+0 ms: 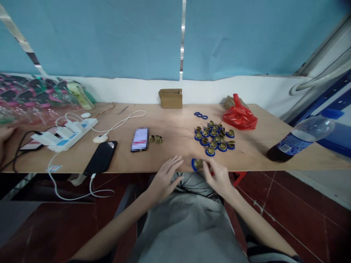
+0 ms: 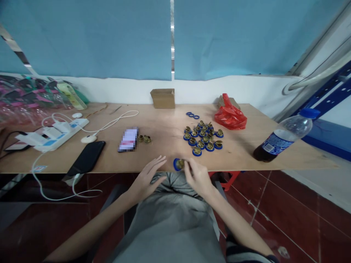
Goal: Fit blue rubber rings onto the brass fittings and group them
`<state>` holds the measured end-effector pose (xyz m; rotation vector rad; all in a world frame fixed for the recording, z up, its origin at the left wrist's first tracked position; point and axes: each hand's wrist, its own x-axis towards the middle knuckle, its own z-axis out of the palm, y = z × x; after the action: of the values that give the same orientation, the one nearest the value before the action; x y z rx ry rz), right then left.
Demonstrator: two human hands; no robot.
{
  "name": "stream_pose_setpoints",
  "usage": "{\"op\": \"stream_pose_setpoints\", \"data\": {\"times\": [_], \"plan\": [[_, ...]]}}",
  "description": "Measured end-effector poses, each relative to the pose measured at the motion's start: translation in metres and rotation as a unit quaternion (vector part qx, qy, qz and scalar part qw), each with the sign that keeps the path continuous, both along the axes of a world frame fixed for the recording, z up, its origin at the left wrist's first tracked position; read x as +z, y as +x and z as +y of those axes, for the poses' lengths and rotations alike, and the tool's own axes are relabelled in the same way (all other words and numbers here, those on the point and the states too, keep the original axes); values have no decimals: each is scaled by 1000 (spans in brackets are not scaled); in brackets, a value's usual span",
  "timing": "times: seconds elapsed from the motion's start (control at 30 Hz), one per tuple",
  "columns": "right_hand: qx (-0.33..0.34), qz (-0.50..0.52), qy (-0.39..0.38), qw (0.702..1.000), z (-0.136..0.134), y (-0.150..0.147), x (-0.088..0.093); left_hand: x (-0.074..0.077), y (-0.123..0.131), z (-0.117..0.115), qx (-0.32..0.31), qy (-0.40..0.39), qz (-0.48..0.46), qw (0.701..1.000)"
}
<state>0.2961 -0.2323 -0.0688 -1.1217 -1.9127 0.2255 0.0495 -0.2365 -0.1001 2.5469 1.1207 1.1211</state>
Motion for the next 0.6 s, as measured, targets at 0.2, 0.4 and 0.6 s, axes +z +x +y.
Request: {"op": "stream_pose_setpoints", "data": {"times": [0.2,0.4,0.6], "plan": [[-193,-253,51,947,25,67,21,-12,-6,12,38,17,123,992],[-213,-414,-9,885,39,99,19,-18,-7,13,33,9,115,993],[-166,-379,-35,910,45,95,17,-14,-10,14,35,20,141,989]]}}
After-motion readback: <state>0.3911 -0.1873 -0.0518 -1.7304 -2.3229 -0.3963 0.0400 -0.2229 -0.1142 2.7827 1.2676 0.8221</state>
